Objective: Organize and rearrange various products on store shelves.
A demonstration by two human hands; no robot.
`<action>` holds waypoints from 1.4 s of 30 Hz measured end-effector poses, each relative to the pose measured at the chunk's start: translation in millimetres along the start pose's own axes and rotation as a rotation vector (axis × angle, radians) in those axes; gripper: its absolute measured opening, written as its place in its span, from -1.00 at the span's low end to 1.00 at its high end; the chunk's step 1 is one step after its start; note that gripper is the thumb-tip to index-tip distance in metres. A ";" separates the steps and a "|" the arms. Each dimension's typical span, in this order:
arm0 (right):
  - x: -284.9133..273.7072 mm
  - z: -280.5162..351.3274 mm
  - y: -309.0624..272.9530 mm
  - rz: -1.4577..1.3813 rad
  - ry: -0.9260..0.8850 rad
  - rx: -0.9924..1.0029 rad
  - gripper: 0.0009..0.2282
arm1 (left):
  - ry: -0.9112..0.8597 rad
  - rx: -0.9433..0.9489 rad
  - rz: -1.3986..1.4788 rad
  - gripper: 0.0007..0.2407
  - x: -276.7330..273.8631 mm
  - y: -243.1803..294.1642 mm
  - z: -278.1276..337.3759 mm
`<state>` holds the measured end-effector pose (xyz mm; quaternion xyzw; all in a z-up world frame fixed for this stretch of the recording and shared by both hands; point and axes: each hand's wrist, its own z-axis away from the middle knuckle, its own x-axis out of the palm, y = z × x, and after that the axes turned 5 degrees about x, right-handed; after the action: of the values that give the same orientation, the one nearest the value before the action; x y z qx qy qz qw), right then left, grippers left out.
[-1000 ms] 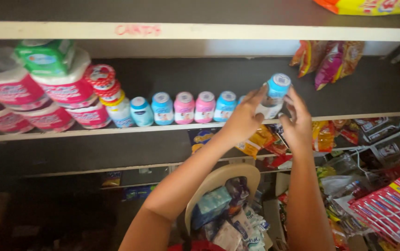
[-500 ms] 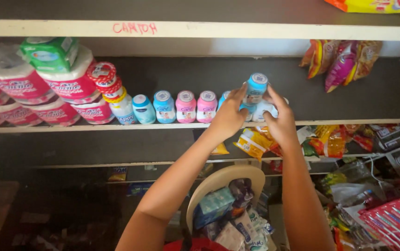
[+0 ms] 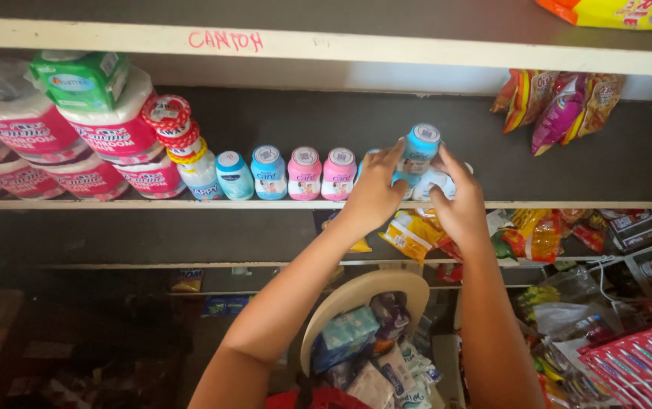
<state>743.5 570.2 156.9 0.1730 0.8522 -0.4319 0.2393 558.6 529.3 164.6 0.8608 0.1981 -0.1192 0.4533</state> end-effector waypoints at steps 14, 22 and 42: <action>2.9 0.4 -2.4 -0.069 0.015 0.051 -0.40 | 0.014 0.008 0.031 -0.42 2.2 -6.7 -0.2; 5.3 -0.3 4.4 -0.115 -0.001 0.041 -0.40 | 0.059 0.073 0.019 -0.44 10.7 -21.0 2.8; 1.6 19.6 -35.7 -0.091 0.227 0.044 -0.38 | 0.162 0.100 0.051 -0.40 -35.1 6.7 39.4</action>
<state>729.3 534.0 169.4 0.1869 0.8712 -0.4384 0.1176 529.2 485.1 160.9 0.8940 0.2059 -0.0473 0.3952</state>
